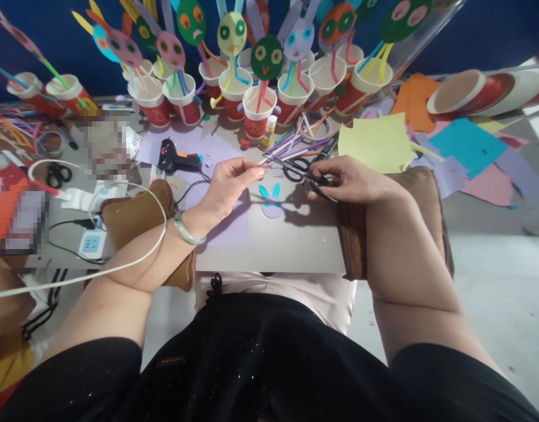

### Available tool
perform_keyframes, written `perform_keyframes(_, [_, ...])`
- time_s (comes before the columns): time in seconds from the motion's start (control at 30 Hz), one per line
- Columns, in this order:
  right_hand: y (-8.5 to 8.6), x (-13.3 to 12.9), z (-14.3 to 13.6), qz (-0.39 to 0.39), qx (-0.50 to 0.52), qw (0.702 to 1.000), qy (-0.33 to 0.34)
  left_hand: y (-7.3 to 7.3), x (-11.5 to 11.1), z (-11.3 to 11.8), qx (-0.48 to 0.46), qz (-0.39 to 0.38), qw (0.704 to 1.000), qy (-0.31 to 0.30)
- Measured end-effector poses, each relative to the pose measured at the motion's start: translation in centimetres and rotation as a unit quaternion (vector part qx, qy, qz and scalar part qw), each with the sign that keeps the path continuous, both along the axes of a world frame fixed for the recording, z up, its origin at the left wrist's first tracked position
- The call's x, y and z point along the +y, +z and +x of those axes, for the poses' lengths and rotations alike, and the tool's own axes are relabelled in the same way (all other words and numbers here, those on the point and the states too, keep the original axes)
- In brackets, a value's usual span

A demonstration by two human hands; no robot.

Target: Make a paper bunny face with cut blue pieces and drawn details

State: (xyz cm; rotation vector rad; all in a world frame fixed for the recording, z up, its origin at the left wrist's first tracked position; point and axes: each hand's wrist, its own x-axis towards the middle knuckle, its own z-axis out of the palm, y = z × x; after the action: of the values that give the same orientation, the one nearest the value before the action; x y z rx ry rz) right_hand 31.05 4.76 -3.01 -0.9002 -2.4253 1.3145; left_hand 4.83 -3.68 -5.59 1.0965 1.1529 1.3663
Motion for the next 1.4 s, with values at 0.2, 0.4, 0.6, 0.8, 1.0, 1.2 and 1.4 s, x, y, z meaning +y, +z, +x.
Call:
perform_keyframes(0.2, [0.3,-0.2,0.2,0.020,-0.010,1.000,0.013,-0.1,-0.1,-0.2,0.017,0.002,0.999,-0.030])
perform_keyframes(0.4, [0.8,-0.5,0.4,0.007,-0.022,1.000,0.008,0.4,-0.3,-0.4,0.038,0.016,0.996,-0.083])
perform_keyframes(0.6, [0.7,-0.5,0.1,0.058,-0.022,0.997,0.036,0.8,-0.5,-0.4,0.077,0.010,0.990,-0.116])
perform_keyframes(0.8, [0.3,-0.4,0.0,0.108,0.015,0.991,0.079,0.3,-0.3,-0.8,0.097,0.048,0.984,-0.140])
perform_keyframes(1.0, [0.2,-0.3,0.1,0.113,0.045,0.988,0.097,0.3,0.1,-1.2,0.117,0.089,0.976,-0.164])
perform_keyframes(1.2, [0.3,-0.4,0.2,0.111,0.047,0.988,0.095,0.1,0.2,-1.4,0.118,0.099,0.973,-0.171])
perform_keyframes(1.4, [-0.1,-0.3,0.3,0.120,0.048,0.987,0.092,0.0,0.2,-1.5,0.120,0.092,0.975,-0.164])
